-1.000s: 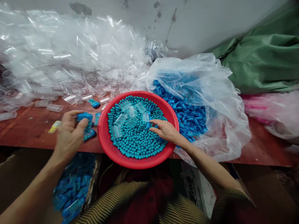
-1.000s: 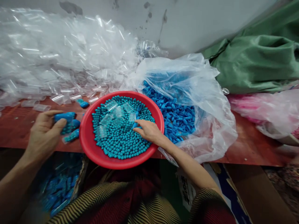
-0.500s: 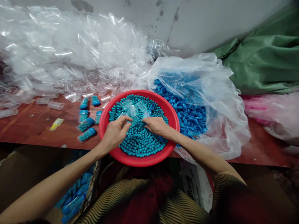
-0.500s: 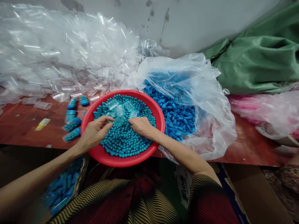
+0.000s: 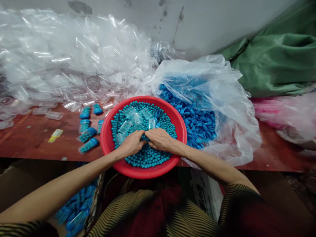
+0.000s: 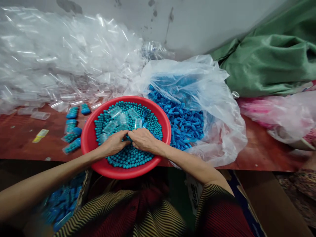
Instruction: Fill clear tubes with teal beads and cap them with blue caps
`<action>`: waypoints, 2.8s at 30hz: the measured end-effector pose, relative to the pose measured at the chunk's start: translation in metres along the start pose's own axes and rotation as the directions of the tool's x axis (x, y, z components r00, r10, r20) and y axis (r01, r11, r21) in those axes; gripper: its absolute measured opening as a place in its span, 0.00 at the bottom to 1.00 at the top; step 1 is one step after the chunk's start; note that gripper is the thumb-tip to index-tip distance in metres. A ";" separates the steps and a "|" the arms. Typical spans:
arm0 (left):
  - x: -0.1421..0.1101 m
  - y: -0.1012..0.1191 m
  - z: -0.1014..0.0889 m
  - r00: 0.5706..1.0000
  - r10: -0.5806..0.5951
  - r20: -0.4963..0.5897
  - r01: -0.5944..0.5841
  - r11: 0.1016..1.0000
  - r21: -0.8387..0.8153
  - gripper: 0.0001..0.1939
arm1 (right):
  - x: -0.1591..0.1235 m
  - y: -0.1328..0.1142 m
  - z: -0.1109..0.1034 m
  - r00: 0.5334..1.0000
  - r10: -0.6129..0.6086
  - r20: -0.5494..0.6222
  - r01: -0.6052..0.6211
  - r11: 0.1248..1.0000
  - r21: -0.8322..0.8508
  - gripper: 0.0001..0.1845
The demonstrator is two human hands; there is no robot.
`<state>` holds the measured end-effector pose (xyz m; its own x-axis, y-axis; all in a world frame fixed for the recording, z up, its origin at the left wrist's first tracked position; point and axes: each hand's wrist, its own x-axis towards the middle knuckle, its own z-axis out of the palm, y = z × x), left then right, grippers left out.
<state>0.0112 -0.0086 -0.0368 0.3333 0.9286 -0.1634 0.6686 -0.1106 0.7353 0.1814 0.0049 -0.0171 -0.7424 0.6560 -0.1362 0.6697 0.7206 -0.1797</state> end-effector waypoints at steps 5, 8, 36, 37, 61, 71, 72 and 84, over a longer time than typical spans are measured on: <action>0.006 0.003 -0.003 0.999 0.038 0.016 -0.034 0.983 -0.178 0.13 | -0.002 0.010 0.000 0.980 0.176 -0.097 -0.112 0.879 0.464 0.08; 0.007 0.010 -0.005 0.998 -0.029 0.062 0.054 0.887 -0.458 0.14 | -0.004 0.013 -0.002 0.953 0.267 -0.145 -0.076 0.671 0.737 0.07; -0.013 0.018 -0.009 0.955 -0.217 0.204 0.297 0.735 -0.609 0.07 | 0.005 0.009 -0.013 0.977 0.125 -0.175 -0.015 0.852 0.523 0.16; -0.013 0.017 -0.009 0.961 -0.207 0.183 0.276 0.760 -0.588 0.07 | 0.004 0.006 -0.010 0.978 0.079 -0.191 0.030 0.861 0.508 0.17; -0.017 0.019 -0.013 0.983 -0.097 0.157 0.179 0.707 -0.684 0.14 | -0.019 -0.002 -0.009 0.891 0.176 -0.418 0.051 0.877 0.478 0.16; -0.016 0.020 -0.011 0.987 -0.077 0.142 0.155 0.697 -0.701 0.19 | -0.018 -0.023 -0.001 0.841 0.344 -0.418 0.078 0.688 0.722 0.07; -0.016 0.020 -0.010 0.986 -0.098 0.137 0.166 0.687 -0.708 0.18 | -0.017 -0.026 0.001 0.833 0.333 -0.441 0.075 0.722 0.687 0.08; -0.017 0.018 -0.008 0.998 -0.049 0.047 0.068 0.682 -0.729 0.21 | -0.017 -0.026 -0.012 0.865 0.408 -0.290 -0.018 0.604 0.797 0.14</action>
<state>0.0124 -0.0240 -0.0154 0.3307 0.9153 -0.2298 -0.0062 0.2456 0.9694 0.1765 -0.0225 0.0012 -0.3633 0.9272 0.0917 0.4022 0.2448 -0.8822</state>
